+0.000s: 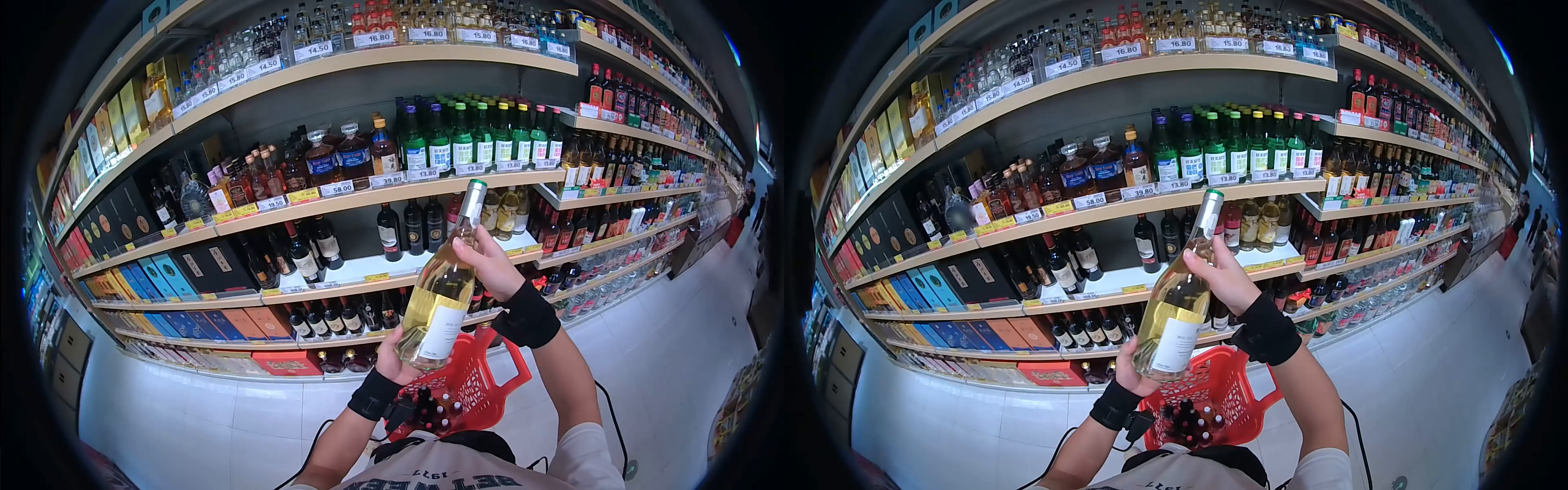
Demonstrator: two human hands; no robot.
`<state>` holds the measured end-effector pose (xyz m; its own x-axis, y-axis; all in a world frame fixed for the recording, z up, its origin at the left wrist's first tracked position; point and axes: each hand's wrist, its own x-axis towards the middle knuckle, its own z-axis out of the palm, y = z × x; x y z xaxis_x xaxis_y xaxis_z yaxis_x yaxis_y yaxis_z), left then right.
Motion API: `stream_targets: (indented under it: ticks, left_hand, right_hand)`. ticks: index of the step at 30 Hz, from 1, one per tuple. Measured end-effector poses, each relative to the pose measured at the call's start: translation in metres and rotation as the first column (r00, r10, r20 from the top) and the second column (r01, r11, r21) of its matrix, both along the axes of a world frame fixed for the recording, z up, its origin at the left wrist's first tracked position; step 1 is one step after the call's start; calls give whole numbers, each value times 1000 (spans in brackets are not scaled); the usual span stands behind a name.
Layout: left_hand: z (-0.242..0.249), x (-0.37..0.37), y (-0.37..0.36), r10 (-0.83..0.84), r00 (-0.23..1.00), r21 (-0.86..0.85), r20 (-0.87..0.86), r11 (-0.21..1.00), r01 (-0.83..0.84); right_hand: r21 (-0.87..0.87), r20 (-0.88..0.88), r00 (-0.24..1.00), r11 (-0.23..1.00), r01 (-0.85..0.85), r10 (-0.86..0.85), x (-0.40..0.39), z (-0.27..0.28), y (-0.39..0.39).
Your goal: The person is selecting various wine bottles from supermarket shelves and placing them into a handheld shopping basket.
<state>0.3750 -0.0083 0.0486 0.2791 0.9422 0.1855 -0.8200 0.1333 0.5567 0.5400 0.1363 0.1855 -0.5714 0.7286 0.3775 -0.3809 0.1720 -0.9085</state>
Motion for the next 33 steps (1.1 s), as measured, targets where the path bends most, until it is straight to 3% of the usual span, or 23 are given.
stream_targets:
  ticks: [2,5,6,10,12,13,14,17,21,22,25,29,33]
  left_hand:
    - [2,-4,-2,-168,954,-42,247,982,184]
    - [7,-4,-3,-382,857,112,346,924,367]
    - [4,-4,-4,-413,835,112,365,909,400]
    - [17,-7,-11,-408,905,83,124,913,401]
    - [24,-14,-10,-46,990,-24,-135,999,43]
    - [25,-18,-13,131,953,-47,-272,988,-149]
    - [24,-28,-17,142,975,-15,-172,989,-146]
    - [11,-30,-10,294,885,252,-362,945,-211]
    - [8,-13,-16,301,914,93,-271,953,-287]
    - [10,-11,-19,320,907,124,-274,947,-296]
    - [6,-10,-20,304,927,100,-218,952,-289]
    - [12,-6,-18,205,975,104,-89,975,-195]
    - [14,-5,-22,133,990,22,-54,991,-132]
  right_hand:
    - [-42,-69,989,991,-131,128,-1,0,0]
    - [-126,-274,907,923,-364,320,-13,2,-14]
    - [-159,-313,911,931,-330,269,-19,4,-23]
    - [-140,-263,956,976,-168,127,-25,10,-20]
    - [-134,-234,971,987,-84,51,-28,9,-19]
    - [-137,-219,976,990,-43,12,-29,7,-21]
    - [-111,-220,975,994,3,-27,-31,5,-17]
    - [-51,-163,975,988,144,-150,-36,-1,-12]
    - [-85,-73,994,994,73,-79,-31,-1,-14]
    - [-85,-44,999,996,11,-15,-27,-1,-13]
    - [-189,-174,973,965,-184,151,-18,4,-18]
    - [-56,-159,973,982,-179,168,-19,1,-16]
    - [-132,-196,950,953,-273,245,-15,4,-20]
